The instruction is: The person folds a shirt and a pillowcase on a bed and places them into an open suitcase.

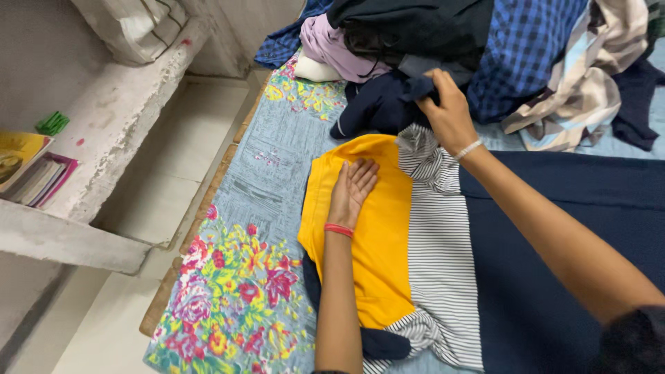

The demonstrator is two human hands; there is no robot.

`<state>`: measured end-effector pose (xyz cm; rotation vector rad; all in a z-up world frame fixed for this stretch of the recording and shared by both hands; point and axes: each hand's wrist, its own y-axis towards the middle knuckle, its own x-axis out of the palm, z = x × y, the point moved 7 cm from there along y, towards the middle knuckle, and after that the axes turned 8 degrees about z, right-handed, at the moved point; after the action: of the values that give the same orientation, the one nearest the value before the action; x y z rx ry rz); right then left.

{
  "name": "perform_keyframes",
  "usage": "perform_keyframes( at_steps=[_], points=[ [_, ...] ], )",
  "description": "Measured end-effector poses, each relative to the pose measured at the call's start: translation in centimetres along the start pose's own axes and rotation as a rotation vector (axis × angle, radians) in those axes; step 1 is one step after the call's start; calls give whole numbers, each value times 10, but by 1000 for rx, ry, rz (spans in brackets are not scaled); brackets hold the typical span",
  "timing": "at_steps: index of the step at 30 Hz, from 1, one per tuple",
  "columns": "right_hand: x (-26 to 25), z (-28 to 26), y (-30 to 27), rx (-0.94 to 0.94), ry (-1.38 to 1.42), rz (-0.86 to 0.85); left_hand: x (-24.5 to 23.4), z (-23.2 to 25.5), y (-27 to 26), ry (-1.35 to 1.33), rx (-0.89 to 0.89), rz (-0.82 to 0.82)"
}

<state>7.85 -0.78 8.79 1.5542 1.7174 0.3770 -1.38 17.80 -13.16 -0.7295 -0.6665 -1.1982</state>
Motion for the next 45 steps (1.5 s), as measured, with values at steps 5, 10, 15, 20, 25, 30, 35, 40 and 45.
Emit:
perform_keyframes(
  at_steps=[5,10,15,20,25,30,35,40,45],
  points=[
    [-25,-76,-97,412,719,-751,-19,-2,7,-41,23,74],
    [-46,-67,-152,458,458,-834,-29,3,3,126,173,106],
    [-49,-65,-174,-282,-76,-589,-45,38,32,798,496,350],
    [-48,-59,-175,-406,-470,-563,-64,68,57,1282,613,409],
    [-114,-89,-149,-331,-204,-443,-102,73,105,995,556,392],
    [-108,-47,-189,295,-9,-1067,-101,67,102,956,465,509],
    [-79,7,-165,183,-251,-554,-23,107,29,1386,691,773],
    [-33,27,-183,-92,-569,-513,-15,133,36,1387,684,842],
    [-34,32,-194,-152,-508,-460,-38,123,56,1379,591,808]
  ],
)
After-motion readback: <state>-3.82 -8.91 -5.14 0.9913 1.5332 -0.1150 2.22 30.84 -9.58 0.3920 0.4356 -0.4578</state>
